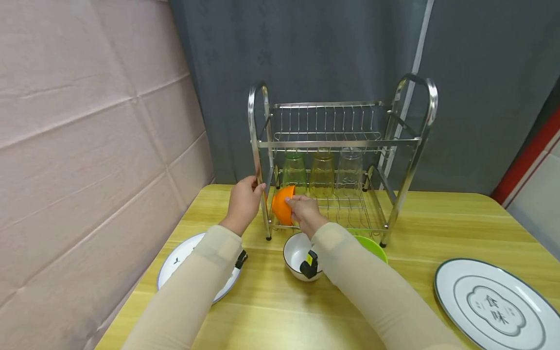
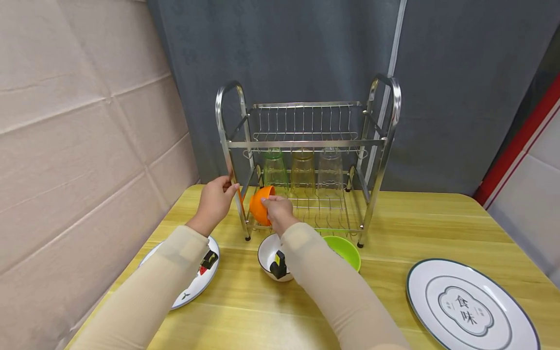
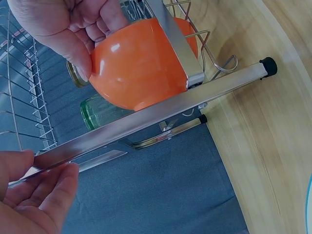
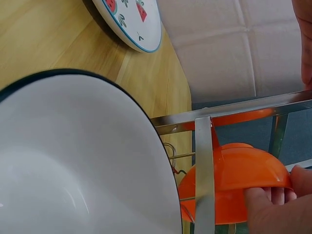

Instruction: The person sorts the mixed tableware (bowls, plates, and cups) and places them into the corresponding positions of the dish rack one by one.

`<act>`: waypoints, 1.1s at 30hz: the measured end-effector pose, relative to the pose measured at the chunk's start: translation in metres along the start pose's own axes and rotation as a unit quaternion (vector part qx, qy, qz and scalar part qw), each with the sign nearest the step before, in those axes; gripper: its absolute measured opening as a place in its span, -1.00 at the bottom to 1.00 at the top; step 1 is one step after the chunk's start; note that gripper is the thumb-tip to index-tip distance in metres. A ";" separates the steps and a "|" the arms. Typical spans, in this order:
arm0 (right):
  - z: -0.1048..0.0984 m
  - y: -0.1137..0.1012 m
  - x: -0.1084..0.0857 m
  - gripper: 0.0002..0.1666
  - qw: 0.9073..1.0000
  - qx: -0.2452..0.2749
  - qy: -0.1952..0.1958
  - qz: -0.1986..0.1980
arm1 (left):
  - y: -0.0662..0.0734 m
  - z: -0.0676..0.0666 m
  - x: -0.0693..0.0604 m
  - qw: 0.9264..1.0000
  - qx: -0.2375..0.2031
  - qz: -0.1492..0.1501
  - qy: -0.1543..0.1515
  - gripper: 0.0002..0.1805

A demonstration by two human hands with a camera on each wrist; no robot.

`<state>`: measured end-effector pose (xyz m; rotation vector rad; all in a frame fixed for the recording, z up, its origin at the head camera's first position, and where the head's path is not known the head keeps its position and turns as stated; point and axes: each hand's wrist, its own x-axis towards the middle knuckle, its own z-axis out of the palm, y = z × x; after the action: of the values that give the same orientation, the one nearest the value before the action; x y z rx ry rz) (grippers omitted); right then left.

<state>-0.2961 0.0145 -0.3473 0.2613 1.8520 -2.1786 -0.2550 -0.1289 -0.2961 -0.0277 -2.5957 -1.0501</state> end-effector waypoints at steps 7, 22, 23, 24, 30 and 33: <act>0.003 0.001 0.002 -0.61 1.000 -0.029 0.005 -0.008 | -0.001 0.000 0.000 1.000 0.000 0.001 0.004 -0.77; 0.009 0.005 0.003 -0.57 0.996 -0.081 0.004 -0.030 | 0.000 0.000 -0.001 1.000 -0.001 -0.007 -0.001 -0.71; 0.010 0.005 0.002 -0.58 0.996 -0.082 0.004 -0.030 | 0.000 0.000 0.000 1.000 -0.001 -0.007 -0.001 -0.72; 0.011 0.005 0.002 -0.58 0.996 -0.083 0.005 -0.030 | 0.000 0.000 0.000 1.000 0.000 -0.006 -0.001 -0.72; 0.012 0.006 0.000 -0.59 0.996 -0.081 0.006 -0.028 | -0.001 0.001 0.001 1.000 -0.002 -0.009 -0.002 -0.70; 0.013 0.006 -0.001 -0.57 0.996 -0.082 0.006 -0.027 | -0.001 0.001 0.001 1.000 0.001 -0.011 -0.004 -0.70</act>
<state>-0.2928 0.0014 -0.3505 0.1930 2.0530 -2.0469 -0.2566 -0.1294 -0.2975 -0.0035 -2.6099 -1.0583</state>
